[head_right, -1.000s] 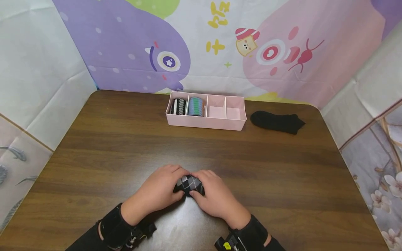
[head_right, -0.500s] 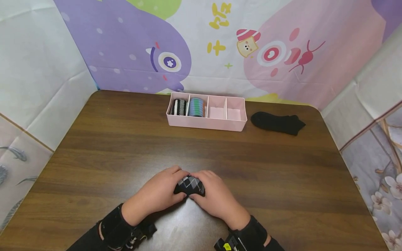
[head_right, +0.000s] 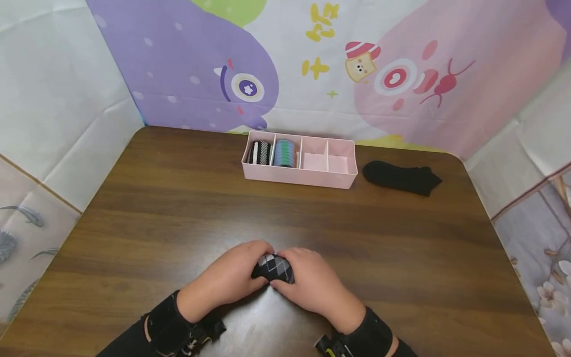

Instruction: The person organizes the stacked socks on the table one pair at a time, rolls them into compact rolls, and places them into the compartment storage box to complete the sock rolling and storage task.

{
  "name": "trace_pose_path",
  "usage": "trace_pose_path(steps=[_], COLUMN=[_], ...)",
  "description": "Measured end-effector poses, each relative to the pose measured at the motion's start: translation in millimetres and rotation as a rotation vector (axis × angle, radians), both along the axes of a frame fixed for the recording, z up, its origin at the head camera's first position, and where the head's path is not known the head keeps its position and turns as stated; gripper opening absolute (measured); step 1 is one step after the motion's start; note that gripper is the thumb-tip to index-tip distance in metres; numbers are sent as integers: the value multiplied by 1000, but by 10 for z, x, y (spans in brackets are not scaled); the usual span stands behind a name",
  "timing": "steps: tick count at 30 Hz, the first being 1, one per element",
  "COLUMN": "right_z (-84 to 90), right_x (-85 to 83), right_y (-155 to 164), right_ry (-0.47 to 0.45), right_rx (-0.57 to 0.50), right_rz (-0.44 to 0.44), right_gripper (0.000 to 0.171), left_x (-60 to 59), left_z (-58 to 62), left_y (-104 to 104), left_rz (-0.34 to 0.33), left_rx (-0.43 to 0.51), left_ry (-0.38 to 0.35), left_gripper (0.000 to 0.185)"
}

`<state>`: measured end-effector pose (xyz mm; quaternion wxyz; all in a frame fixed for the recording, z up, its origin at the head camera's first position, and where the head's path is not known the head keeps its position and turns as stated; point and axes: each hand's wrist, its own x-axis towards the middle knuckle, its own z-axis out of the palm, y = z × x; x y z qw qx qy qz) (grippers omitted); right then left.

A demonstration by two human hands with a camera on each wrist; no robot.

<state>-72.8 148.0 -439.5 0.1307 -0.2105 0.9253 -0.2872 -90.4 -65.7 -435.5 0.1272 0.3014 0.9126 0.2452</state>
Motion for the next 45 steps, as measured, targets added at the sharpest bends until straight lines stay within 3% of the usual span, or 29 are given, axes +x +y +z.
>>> trace_pose_path(steps=[7,13,18,23,28,32,35,37,39,45], right_z=[122,65,60,121,201,270,294,289,276,222], right_x=[-44,-85,-77,-115,-174,-240,-295,-320,-331,-299], right_y=[-111,-169,-153,-121,-68,-5,51,84,107,69], right_ry=[-26,-71,-53,-4,36,33,13,4,-6,-28], right_rx=[102,69,51,49,31,9,26,52,74,73], right_rz=[4,-41,-76,-105,-122,-151,-182,-193,-199,-211], right_gripper=[55,54,52,50,45,45,48,52,55,56], left_x=[18,10,9,-35,-151,-383,-649,-865,-1109,-1788], left_z=[1,5,21,98,215,318,384,417,450,493], left_y=[-18,-10,16,64,117,122,59,-10,-74,-168], left_rz=[9,14,2,-22,-81,-127,-135,-111,-43,311], left_rx=[58,82,96,99,83,31,-29,-63,-100,-124], left_ry=[9,20,44,108,174,142,76,57,77,148], left_gripper=[47,47,46,45,46,64,88,93,87,47])
